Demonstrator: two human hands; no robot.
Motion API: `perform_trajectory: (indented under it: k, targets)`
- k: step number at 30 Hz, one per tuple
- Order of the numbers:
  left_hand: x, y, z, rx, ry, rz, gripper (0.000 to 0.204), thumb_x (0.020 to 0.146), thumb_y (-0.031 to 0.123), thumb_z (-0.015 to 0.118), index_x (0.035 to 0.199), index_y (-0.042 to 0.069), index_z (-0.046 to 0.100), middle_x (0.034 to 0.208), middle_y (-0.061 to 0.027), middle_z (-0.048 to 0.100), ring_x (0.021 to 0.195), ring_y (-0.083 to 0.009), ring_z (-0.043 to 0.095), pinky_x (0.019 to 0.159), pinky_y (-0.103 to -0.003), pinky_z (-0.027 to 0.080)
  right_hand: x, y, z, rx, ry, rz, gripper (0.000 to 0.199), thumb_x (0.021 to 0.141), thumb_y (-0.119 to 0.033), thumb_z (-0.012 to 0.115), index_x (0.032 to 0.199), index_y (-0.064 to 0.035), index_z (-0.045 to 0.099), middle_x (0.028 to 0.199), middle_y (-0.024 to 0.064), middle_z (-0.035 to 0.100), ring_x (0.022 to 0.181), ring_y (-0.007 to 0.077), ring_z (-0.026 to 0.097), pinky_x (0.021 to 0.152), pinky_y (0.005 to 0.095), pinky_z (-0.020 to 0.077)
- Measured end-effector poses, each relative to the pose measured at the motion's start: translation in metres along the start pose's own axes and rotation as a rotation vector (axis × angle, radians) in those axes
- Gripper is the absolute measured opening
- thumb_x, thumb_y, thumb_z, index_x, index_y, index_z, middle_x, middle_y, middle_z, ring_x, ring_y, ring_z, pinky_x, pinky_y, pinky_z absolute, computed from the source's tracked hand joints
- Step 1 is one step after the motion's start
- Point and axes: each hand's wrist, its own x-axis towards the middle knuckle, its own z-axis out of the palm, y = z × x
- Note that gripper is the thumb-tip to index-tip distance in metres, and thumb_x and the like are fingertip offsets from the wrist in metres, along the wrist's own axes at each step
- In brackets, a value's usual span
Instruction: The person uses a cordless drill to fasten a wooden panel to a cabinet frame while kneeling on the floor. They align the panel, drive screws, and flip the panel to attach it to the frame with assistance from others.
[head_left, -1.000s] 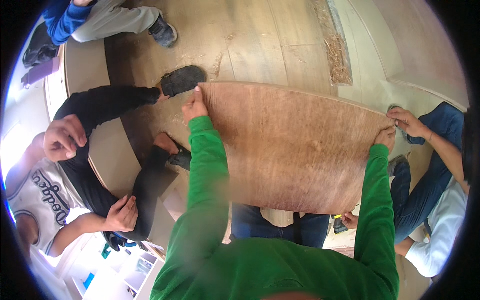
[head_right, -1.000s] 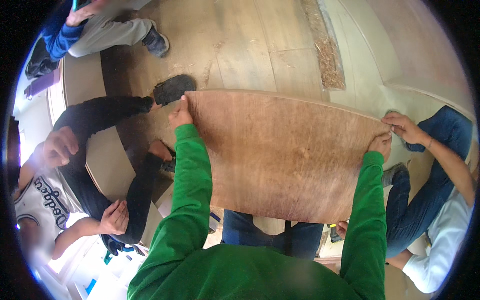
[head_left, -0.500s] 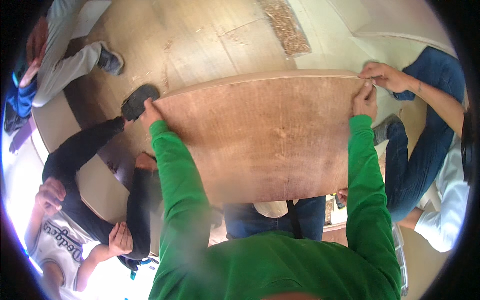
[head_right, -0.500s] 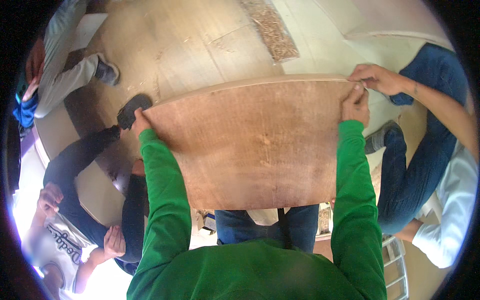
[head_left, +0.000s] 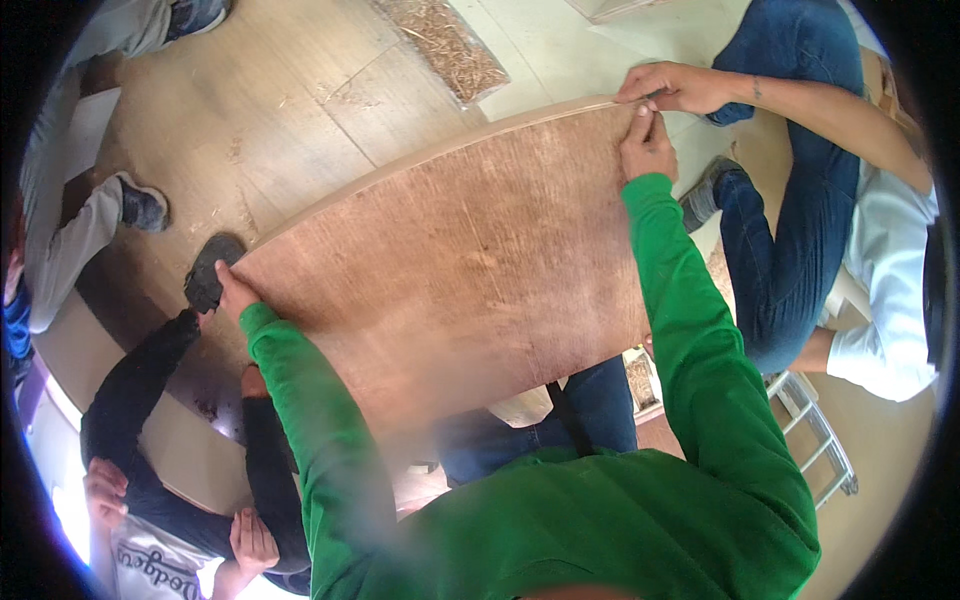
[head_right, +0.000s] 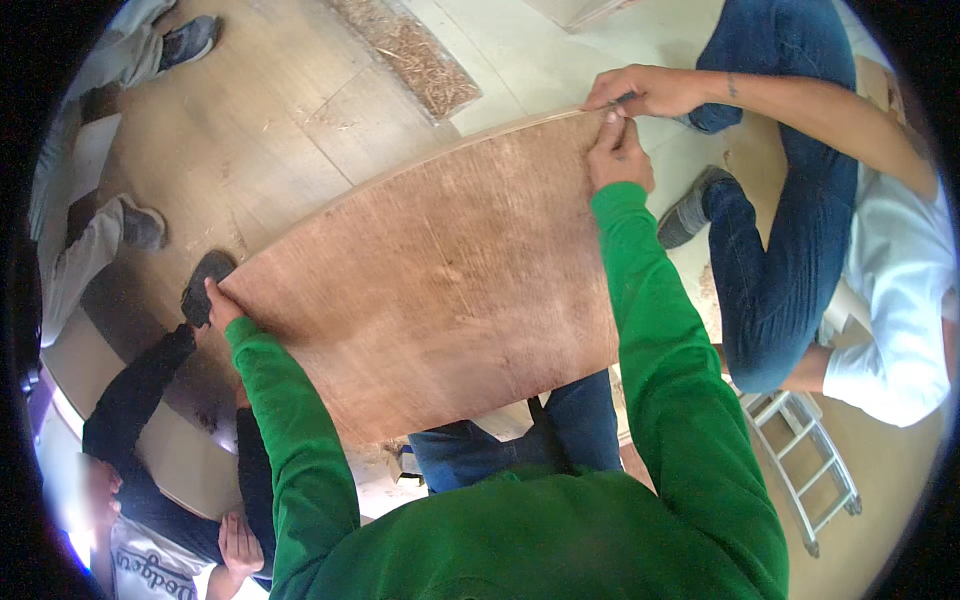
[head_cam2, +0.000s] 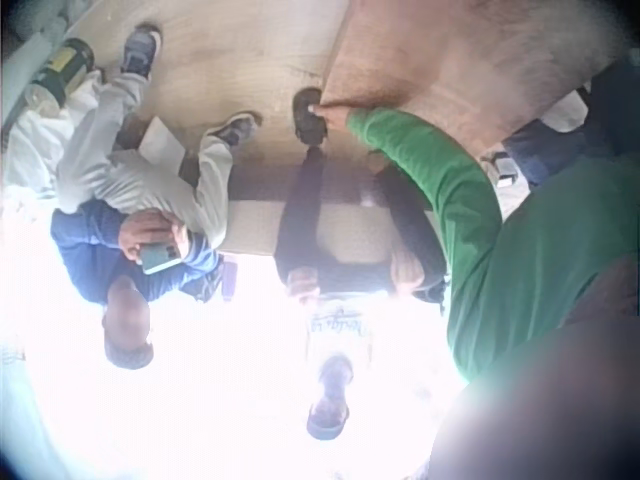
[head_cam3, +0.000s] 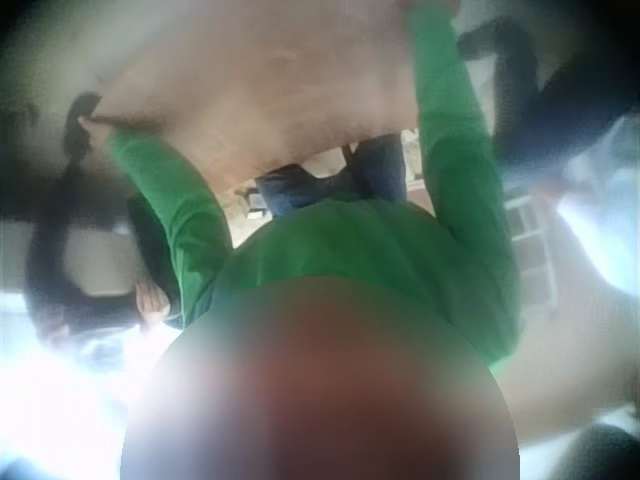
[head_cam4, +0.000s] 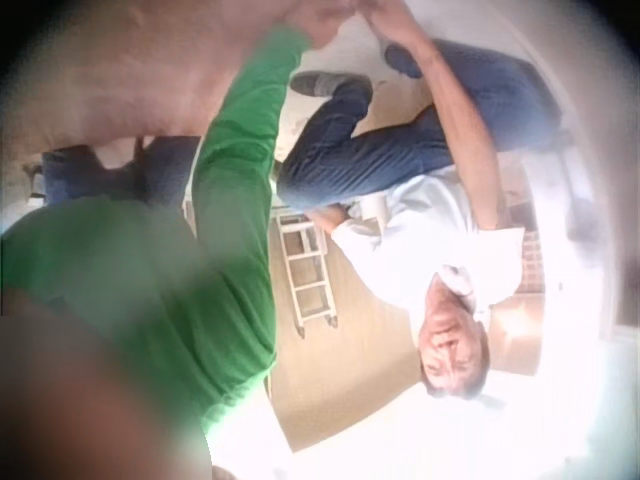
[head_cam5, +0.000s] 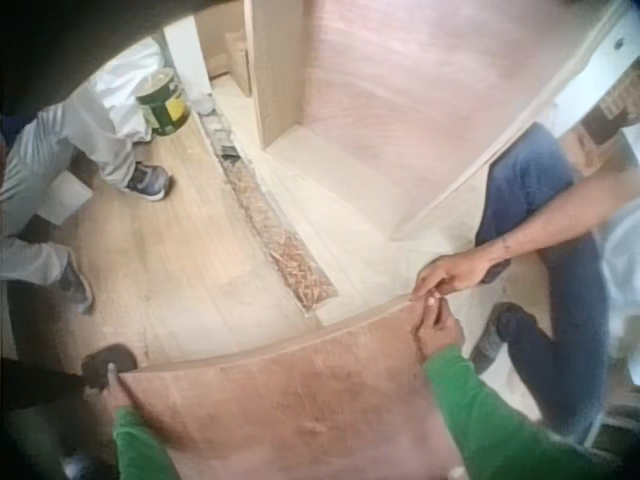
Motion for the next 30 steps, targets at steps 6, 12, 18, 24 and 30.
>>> perform_trajectory:
  k: [6,12,18,24,30]
  targets:
    - [0.004,-0.008,0.000,-0.077,-0.073,0.014,0.096,0.095,0.073,0.054,0.126,-0.018,0.065,0.130,-0.0330,0.066,0.120,-0.0387,0.064,0.106,-0.044,0.046,0.003,-0.007,-0.008,-0.085,-0.061,0.018,0.063,0.106,-0.061,0.033,0.149,-0.0224,0.057,0.111,0.0220,0.076,0.108,0.0462,0.070,0.097,0.0545,0.0526]
    - [-0.010,-0.001,0.001,-0.014,-0.014,0.017,0.095,0.098,0.072,0.049,0.129,-0.017,0.063,0.133,-0.0341,0.065,0.123,-0.0420,0.063,0.109,-0.045,0.046,0.002,-0.011,-0.012,-0.078,-0.048,0.022,0.063,0.106,-0.061,0.033,0.148,-0.0227,0.058,0.108,0.0217,0.076,0.105,0.0453,0.071,0.095,0.0536,0.0533]
    - [-0.028,0.018,-0.003,-0.032,0.003,-0.038,0.098,0.097,0.075,0.043,0.128,-0.015,0.065,0.133,-0.0352,0.064,0.123,-0.0458,0.062,0.110,-0.047,0.044,0.004,-0.008,-0.011,-0.033,-0.088,0.061,0.063,0.105,-0.061,0.034,0.148,-0.0227,0.058,0.110,0.0219,0.076,0.109,0.0450,0.069,0.098,0.0518,0.0521]
    - [-0.022,0.024,0.000,0.118,0.028,-0.099,0.091,0.096,0.067,0.049,0.124,-0.018,0.065,0.130,-0.0382,0.064,0.124,-0.0457,0.062,0.108,-0.049,0.045,0.020,0.015,-0.007,0.413,-0.209,-0.125,0.059,0.107,-0.052,0.048,0.145,-0.0081,0.059,0.128,0.0195,0.071,0.122,0.0328,0.065,0.107,0.0401,0.0462]
    - [-0.012,0.014,0.006,0.113,0.068,-0.104,0.090,0.093,0.068,0.047,0.121,-0.015,0.068,0.127,-0.0347,0.067,0.120,-0.0471,0.063,0.107,-0.050,0.046,0.043,0.033,0.001,0.703,-0.290,-0.209,0.053,0.109,-0.043,0.052,0.135,0.0024,0.062,0.131,0.0166,0.068,0.121,0.0255,0.062,0.106,0.0321,0.0445]
